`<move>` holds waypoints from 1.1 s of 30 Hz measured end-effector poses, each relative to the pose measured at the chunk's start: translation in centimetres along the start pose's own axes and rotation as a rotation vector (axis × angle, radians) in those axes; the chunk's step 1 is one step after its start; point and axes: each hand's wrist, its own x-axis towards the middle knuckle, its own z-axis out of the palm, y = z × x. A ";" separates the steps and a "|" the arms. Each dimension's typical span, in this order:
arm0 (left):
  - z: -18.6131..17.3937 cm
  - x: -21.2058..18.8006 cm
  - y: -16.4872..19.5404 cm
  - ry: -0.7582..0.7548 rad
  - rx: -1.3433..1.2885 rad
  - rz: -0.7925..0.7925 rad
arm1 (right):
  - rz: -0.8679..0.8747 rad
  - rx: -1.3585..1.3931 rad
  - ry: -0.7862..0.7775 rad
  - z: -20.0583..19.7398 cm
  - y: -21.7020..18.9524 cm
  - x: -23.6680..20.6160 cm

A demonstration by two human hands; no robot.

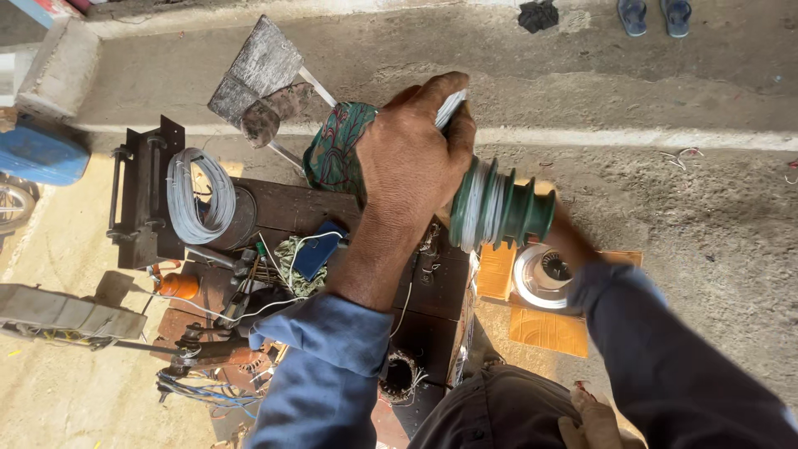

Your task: The person winds a thin metal wire from a large spool onto a green plastic spool. They hold the spool in one hand and guide the wire with the other, wrapping it around the grooves. The person works at a cluttered outdoor table with various tools and parts.

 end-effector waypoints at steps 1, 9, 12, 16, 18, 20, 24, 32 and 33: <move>0.1 0.0 -0.1 0.001 0.000 0.004 | -0.124 -0.100 -0.033 1.1 2.9 -2.3; 0.5 -0.3 -0.6 -0.031 0.007 -0.010 | -1.087 -0.986 -0.285 2.8 -3.1 -17.8; 0.4 -0.1 -0.5 -0.038 0.007 -0.002 | -1.502 -1.255 -0.057 0.3 -11.4 -13.0; 0.3 0.1 -0.1 -0.072 -0.013 -0.048 | -1.202 -0.828 0.123 -3.1 -13.6 -0.9; 0.3 0.0 -0.1 -0.048 -0.012 -0.035 | -0.632 -0.574 0.071 -2.4 -8.1 1.6; 0.3 -0.1 -0.1 0.012 0.017 0.012 | -0.001 -0.004 0.106 -1.1 -1.3 0.9; 0.5 -0.1 -0.4 0.006 0.002 -0.009 | -0.690 -0.750 0.001 1.1 7.3 -6.1; 0.7 -0.2 -0.6 -0.024 -0.024 -0.025 | -1.230 -1.247 -0.240 1.3 -7.1 -16.2; 0.5 -0.2 -0.5 -0.037 -0.015 -0.029 | -1.385 -1.266 -0.103 0.4 -9.8 -14.4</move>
